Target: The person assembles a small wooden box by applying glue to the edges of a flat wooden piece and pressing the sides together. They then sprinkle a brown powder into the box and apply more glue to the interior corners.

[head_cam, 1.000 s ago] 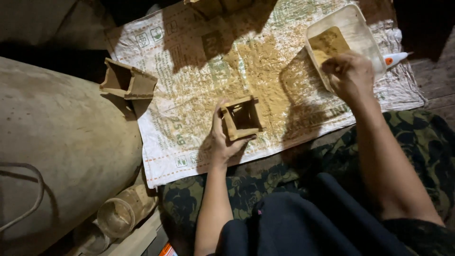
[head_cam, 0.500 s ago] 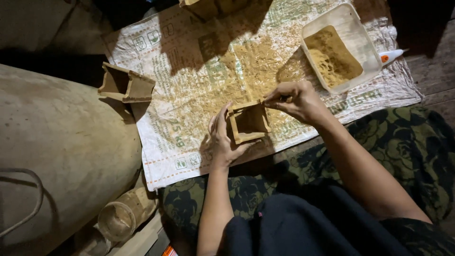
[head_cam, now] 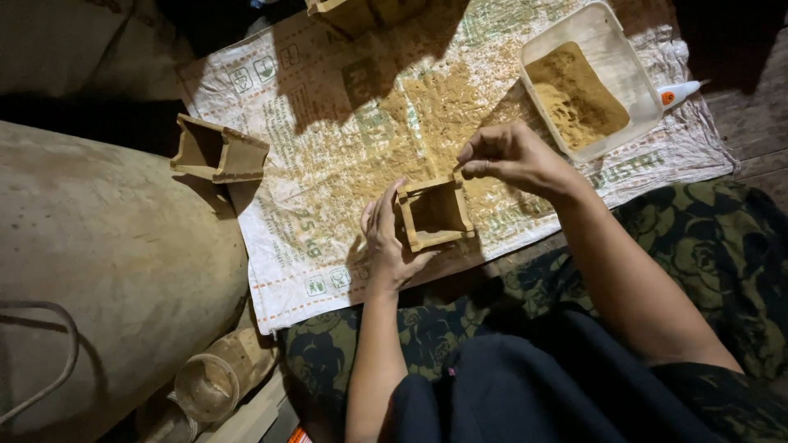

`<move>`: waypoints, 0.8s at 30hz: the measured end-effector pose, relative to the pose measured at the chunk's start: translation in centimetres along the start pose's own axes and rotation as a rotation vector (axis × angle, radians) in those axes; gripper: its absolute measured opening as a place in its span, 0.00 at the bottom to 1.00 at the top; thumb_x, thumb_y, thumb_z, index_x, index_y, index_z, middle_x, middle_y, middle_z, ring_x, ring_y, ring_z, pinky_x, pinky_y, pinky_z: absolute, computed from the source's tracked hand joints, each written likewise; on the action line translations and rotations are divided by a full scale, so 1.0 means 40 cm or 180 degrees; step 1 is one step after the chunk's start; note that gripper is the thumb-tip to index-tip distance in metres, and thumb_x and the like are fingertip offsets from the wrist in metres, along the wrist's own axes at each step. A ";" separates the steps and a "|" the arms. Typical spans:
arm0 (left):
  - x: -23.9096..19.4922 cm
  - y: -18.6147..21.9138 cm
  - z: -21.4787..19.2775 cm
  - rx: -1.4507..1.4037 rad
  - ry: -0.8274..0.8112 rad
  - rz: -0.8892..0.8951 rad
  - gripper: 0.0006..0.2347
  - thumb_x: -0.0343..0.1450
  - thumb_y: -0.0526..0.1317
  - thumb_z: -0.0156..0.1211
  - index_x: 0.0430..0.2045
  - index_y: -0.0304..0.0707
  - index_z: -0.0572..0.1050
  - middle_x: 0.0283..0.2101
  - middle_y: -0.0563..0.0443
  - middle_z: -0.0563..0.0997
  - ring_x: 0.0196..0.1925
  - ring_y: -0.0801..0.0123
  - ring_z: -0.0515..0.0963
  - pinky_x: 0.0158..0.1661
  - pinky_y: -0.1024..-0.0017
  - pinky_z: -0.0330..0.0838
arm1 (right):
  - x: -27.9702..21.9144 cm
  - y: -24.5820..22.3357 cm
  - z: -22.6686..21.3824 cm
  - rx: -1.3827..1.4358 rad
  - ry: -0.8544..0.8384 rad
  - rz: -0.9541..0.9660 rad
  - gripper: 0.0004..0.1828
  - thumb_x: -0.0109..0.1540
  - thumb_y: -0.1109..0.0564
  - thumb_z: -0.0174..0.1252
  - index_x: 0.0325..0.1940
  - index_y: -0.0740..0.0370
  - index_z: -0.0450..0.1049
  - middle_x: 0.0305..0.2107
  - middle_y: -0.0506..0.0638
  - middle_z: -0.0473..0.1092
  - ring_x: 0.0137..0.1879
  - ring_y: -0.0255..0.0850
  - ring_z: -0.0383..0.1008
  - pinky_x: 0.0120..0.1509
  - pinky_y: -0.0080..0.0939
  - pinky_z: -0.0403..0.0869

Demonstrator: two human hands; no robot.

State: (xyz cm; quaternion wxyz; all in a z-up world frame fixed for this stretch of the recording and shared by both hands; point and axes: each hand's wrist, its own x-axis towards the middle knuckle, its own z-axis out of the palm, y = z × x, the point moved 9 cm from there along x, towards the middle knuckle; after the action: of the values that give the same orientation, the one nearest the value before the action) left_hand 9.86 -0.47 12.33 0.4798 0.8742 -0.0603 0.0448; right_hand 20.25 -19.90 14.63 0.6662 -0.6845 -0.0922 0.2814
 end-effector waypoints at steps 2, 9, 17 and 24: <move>0.002 -0.003 0.000 0.0014 0.0007 -0.0010 0.51 0.50 0.58 0.73 0.71 0.45 0.56 0.70 0.47 0.68 0.70 0.52 0.67 0.68 0.41 0.41 | 0.003 0.013 0.008 0.0101 0.0009 0.0007 0.14 0.56 0.65 0.71 0.44 0.70 0.77 0.32 0.58 0.78 0.39 0.43 0.79 0.49 0.41 0.78; 0.006 0.012 -0.009 0.0040 0.0008 -0.0092 0.48 0.53 0.57 0.74 0.69 0.46 0.58 0.68 0.50 0.69 0.69 0.53 0.68 0.68 0.41 0.41 | 0.002 -0.015 0.021 -0.0038 0.0119 -0.0265 0.13 0.57 0.61 0.73 0.42 0.68 0.79 0.29 0.57 0.78 0.36 0.41 0.79 0.45 0.37 0.77; -0.001 -0.007 -0.002 0.0204 0.0049 -0.0067 0.48 0.51 0.59 0.76 0.67 0.45 0.60 0.67 0.51 0.71 0.69 0.55 0.68 0.68 0.42 0.41 | -0.014 0.030 -0.080 -0.0723 0.0537 -0.0610 0.08 0.63 0.64 0.67 0.47 0.67 0.80 0.32 0.60 0.78 0.42 0.48 0.81 0.50 0.48 0.78; 0.001 0.063 -0.016 0.0847 0.0544 0.0357 0.42 0.58 0.74 0.56 0.62 0.47 0.66 0.61 0.44 0.72 0.69 0.50 0.68 0.69 0.50 0.51 | -0.035 0.152 -0.376 -0.3961 0.2108 0.0400 0.17 0.75 0.58 0.55 0.31 0.58 0.79 0.20 0.48 0.69 0.23 0.39 0.64 0.26 0.43 0.66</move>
State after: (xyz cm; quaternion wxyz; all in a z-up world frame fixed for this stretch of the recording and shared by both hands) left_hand 9.50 -1.29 14.77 0.3598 0.9183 -0.0615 0.1532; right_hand 25.21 -34.13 8.44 0.1269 -0.9918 0.0112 -0.0086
